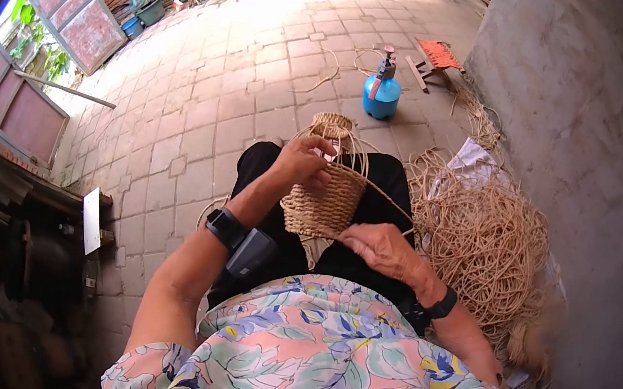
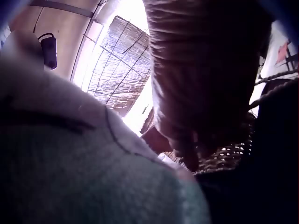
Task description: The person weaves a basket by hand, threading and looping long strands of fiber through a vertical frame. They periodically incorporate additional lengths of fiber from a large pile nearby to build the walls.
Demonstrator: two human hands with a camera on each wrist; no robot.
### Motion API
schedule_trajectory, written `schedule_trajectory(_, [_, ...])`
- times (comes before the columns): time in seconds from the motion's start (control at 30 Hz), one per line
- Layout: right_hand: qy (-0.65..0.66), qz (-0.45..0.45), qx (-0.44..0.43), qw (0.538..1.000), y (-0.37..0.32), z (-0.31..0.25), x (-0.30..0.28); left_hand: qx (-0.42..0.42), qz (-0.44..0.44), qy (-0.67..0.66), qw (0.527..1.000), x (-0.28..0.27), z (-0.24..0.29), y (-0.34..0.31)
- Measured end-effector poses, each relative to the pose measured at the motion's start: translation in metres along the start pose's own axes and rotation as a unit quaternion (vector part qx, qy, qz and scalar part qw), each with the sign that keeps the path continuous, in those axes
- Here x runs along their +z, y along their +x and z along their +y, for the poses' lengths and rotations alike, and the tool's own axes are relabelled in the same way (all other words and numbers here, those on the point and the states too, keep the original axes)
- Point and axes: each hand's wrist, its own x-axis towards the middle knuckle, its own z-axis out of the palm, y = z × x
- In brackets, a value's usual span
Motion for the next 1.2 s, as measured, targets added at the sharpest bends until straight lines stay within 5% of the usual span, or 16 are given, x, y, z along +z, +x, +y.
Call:
schedule_trajectory(0.03, [0.062, -0.027, -0.02, 0.998, -0.001, -0.004, 0.005, -0.009, -0.001, -0.056, 0.998, -0.007, 0.005, -0.001])
schedule_trajectory(0.17, [-0.191, -0.1, 0.047, 0.975, -0.013, 0.011, -0.01, 0.068, 0.011, -0.178, 0.982, -0.022, 0.017, -0.002])
schedule_trajectory(0.3, [-0.22, -0.03, 0.236, 0.946, -0.05, 0.055, -0.093, 0.107, 0.028, -0.15, 0.982, -0.019, 0.019, -0.016])
schedule_trajectory(0.33, [-0.327, 0.042, 0.261, 0.907, -0.071, 0.078, -0.117, 0.106, 0.027, -0.151, 0.983, -0.017, 0.013, -0.02])
schedule_trajectory(0.4, [-0.568, 0.126, 0.384, 0.717, -0.097, 0.121, -0.157, 0.12, 0.029, -0.127, 0.984, -0.012, -0.003, -0.026])
schedule_trajectory(0.43, [-0.568, 0.126, 0.386, 0.716, -0.095, 0.113, -0.161, 0.12, 0.027, -0.127, 0.984, -0.008, -0.011, -0.028])
schedule_trajectory(0.5, [-0.589, 0.242, 0.184, 0.749, -0.081, 0.081, -0.159, 0.11, 0.029, -0.094, 0.989, -0.001, -0.026, -0.033])
schedule_trajectory(0.57, [-0.289, 0.282, 0.159, 0.901, -0.04, 0.063, -0.128, 0.086, 0.027, -0.082, 0.993, 0.001, -0.031, -0.035])
schedule_trajectory(0.63, [-0.162, 0.257, 0.055, 0.951, -0.005, 0.049, -0.09, 0.097, 0.049, -0.098, 0.989, -0.001, -0.035, -0.035])
schedule_trajectory(0.7, [-0.116, 0.265, 0.026, 0.957, 0.026, 0.041, -0.054, 0.094, 0.043, -0.098, 0.99, -0.003, -0.038, -0.032])
schedule_trajectory(0.9, [-0.353, 0.183, -0.069, 0.915, 0.062, 0.036, -0.03, 0.091, 0.026, -0.067, 0.993, -0.005, -0.039, -0.032])
schedule_trajectory(1.03, [-0.304, 0.175, -0.049, 0.935, 0.053, 0.021, -0.033, 0.11, 0.032, -0.052, 0.992, -0.004, -0.039, -0.034])
schedule_trajectory(1.07, [-0.071, 0.106, 0.045, 0.991, 0.048, 0.016, -0.032, 0.104, 0.041, -0.046, 0.993, -0.003, -0.037, -0.035])
schedule_trajectory(1.1, [0.168, 0.031, 0.137, 0.976, 0.043, 0.013, -0.03, 0.104, 0.039, -0.046, 0.993, -0.001, -0.037, -0.036])
schedule_trajectory(1.2, [0.329, 0.069, 0.242, 0.91, 0.041, 0.031, -0.015, 0.135, 0.058, -0.032, 0.989, 0.004, -0.035, -0.038])
